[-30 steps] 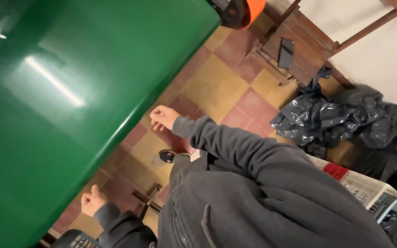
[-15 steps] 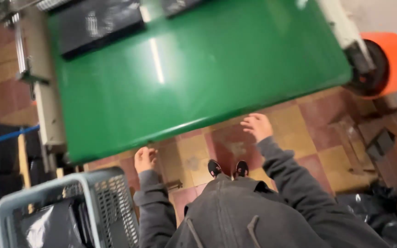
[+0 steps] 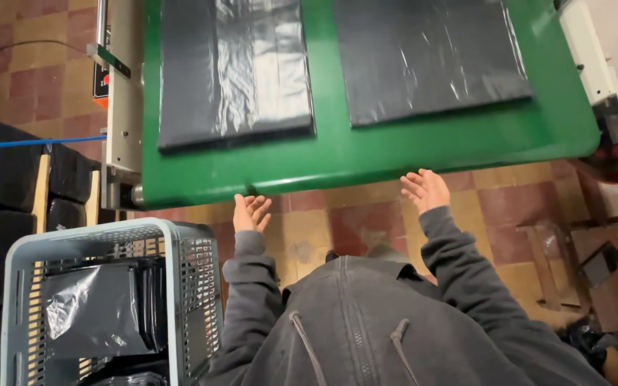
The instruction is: Folding and stacking plastic bags coming off a conveyor belt into a sorting basket.
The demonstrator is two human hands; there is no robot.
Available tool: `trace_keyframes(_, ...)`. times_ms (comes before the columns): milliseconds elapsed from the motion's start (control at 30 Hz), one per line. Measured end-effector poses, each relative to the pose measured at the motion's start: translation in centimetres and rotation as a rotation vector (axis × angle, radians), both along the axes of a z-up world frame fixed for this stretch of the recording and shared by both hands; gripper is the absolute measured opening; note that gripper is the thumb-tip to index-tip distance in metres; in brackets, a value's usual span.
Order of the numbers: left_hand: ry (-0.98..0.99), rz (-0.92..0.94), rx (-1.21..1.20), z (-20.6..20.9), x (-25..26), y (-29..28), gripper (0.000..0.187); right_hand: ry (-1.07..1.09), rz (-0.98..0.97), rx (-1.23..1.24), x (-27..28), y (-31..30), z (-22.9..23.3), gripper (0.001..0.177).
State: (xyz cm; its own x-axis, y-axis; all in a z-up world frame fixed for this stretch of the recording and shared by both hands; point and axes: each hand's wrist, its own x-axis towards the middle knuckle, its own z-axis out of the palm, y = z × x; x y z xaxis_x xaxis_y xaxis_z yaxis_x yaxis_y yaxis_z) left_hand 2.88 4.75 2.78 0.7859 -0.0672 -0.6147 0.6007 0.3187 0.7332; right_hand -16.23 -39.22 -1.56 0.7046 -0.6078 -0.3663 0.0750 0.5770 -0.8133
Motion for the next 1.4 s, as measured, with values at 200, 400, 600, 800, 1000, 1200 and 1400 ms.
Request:
trace_keyframes(200, -0.004, 0.108, -0.183, -1.1, -0.1, 0.8, 0.079, 0.053, -0.052, 0.227, 0.7, 0.7, 3.8, 0.055)
trace_keyframes(400, 0.027, 0.266, 0.401, 0.3, -1.1, 1.4, 0.091, 0.206, -0.501, 0.094, -5.3, -3.1, -4.1, 0.069)
trace_keyframes(600, -0.772, 0.243, 0.141, 14.4, -13.4, 1.0, 0.016, 0.171, -0.261, -1.684, -19.1, 0.1, 13.4, 0.007)
trace_keyframes(800, -0.935, 0.028, 0.07, 14.6, -12.2, 1.1, 0.03, -0.125, -0.154, -0.699, -8.1, 0.1, 31.3, 0.059)
trace_keyframes(1000, -1.001, 0.047, 0.424, 24.9, 0.1, -6.3, 0.023, -0.394, 0.086, -0.051, 15.6, -17.2, 29.9, 0.037)
trace_keyframes(1200, -1.188, -0.035, 0.198, 23.9, 31.3, -17.2, 0.042, -0.559, 0.76, 0.336, 33.5, -11.3, 18.3, 0.056)
trace_keyframes(1400, -0.962, -0.381, 1.145, 22.2, 32.0, -12.3, 0.053, 0.395, 0.749, -0.634, 34.4, 1.2, 4.1, 0.043)
